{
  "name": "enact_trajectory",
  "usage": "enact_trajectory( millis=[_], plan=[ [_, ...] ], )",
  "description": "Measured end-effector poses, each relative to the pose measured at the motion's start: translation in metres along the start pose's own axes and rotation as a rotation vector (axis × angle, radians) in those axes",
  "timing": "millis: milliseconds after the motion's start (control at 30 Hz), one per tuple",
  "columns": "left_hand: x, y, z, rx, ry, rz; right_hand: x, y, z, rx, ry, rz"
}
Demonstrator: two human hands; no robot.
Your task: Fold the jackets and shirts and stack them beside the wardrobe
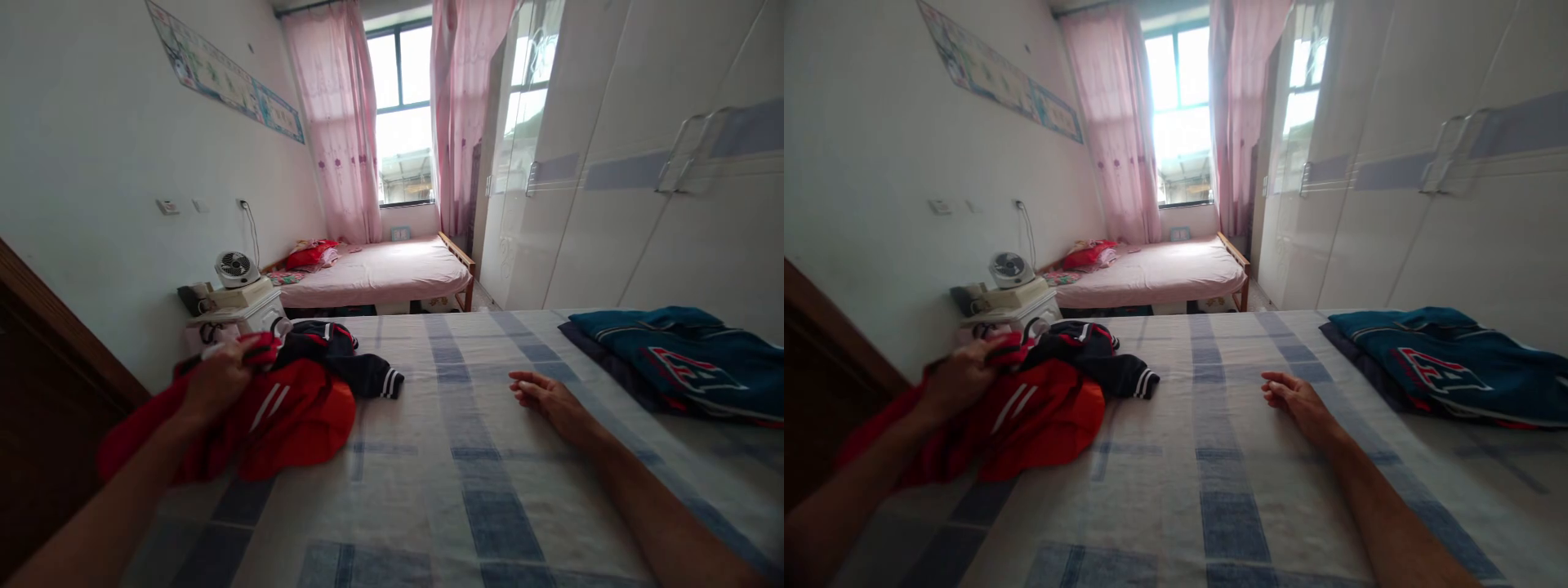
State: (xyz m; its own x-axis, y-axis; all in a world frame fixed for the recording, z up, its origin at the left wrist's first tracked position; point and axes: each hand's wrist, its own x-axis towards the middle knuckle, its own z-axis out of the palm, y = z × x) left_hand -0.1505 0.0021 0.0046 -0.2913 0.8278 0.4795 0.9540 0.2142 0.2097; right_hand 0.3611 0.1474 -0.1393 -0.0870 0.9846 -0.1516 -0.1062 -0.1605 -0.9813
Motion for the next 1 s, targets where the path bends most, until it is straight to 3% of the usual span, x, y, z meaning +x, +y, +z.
enact_trajectory(
  millis=[100, 200, 300, 400, 433, 567, 733, 833, 1000],
  plan=[
    [-0.011, -0.002, 0.02, 0.044, -0.138, 0.024, 0.0, 0.0, 0.0, -0.006, 0.013, -0.007],
    [-0.011, -0.001, 0.007, 0.102, -0.193, 0.039, 0.0, 0.001, 0.0, -0.018, 0.019, -0.004],
    [-0.01, 0.019, -0.016, 0.237, -0.012, 0.088, 0.0, 0.001, -0.001, -0.039, 0.011, -0.005],
    [-0.014, 0.058, -0.015, 0.322, 0.223, 0.259, 0.0, 0.001, -0.001, -0.06, 0.004, -0.007],
    [-0.016, 0.073, -0.006, 0.31, 0.209, 0.346, 0.0, 0.001, -0.001, -0.066, 0.003, -0.007],
    [-0.019, 0.119, 0.051, 0.268, -0.125, 0.629, 0.0, 0.001, -0.002, -0.095, -0.011, -0.026],
    [-0.005, 0.139, 0.115, 0.301, -0.267, 0.619, 0.001, 0.002, -0.005, -0.119, -0.024, -0.042],
    [0.01, 0.14, 0.123, 0.325, -0.301, 0.565, 0.001, 0.002, -0.004, -0.123, -0.025, -0.044],
    [0.026, 0.125, 0.099, 0.303, -0.274, 0.535, 0.001, 0.001, -0.004, -0.145, -0.024, -0.027]
  ],
)
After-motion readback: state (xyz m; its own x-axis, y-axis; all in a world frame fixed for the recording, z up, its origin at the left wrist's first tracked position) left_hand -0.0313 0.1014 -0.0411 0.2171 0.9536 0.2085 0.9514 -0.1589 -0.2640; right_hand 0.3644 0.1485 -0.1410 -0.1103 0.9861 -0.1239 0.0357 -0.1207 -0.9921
